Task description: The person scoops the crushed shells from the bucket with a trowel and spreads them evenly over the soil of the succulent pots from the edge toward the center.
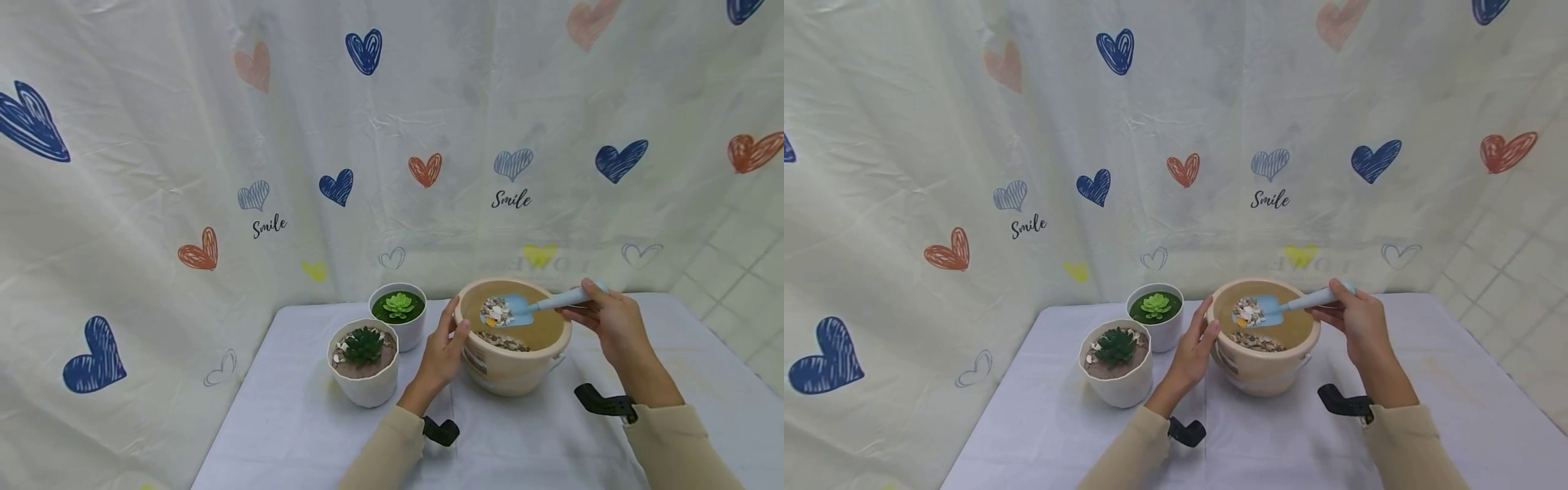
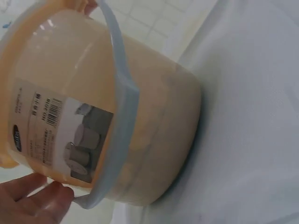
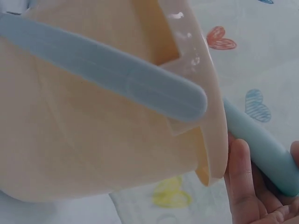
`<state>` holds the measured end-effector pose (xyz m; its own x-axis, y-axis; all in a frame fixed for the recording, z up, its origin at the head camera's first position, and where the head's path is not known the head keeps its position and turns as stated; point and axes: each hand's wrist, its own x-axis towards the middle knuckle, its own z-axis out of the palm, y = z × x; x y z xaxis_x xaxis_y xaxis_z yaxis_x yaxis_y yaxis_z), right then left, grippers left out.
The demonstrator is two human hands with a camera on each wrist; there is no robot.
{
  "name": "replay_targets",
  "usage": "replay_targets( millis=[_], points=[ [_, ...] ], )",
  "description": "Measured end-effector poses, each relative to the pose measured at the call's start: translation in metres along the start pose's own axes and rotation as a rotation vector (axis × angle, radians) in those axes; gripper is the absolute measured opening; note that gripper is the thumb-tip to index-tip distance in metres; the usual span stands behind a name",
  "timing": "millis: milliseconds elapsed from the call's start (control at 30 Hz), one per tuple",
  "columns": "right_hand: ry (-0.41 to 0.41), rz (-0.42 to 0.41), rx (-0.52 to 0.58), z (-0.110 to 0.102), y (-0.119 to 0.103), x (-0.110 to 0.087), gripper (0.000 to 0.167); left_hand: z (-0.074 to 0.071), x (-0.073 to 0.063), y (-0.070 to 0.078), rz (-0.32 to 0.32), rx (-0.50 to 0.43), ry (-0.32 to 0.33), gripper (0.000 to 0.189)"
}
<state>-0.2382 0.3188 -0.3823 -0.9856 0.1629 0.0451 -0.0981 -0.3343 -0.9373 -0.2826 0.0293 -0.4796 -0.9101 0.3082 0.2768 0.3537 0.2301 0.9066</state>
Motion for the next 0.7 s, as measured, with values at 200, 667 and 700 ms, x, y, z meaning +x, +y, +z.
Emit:
replay_targets(
  millis=[200,667,700],
  points=[
    [-0.005,-0.041,0.023,0.009,-0.003,0.0,0.024,-0.018,-0.012,0.019,-0.049,0.091,-0.062,0.063],
    [-0.041,-0.082,0.041,0.04,-0.006,0.002,0.022,-0.092,-0.063,0.066,0.144,0.345,-0.162,0.048],
    [-0.039,-0.079,0.038,0.042,-0.006,0.002,0.022,-0.098,-0.064,0.068,0.162,0.33,-0.135,0.045]
  ],
)
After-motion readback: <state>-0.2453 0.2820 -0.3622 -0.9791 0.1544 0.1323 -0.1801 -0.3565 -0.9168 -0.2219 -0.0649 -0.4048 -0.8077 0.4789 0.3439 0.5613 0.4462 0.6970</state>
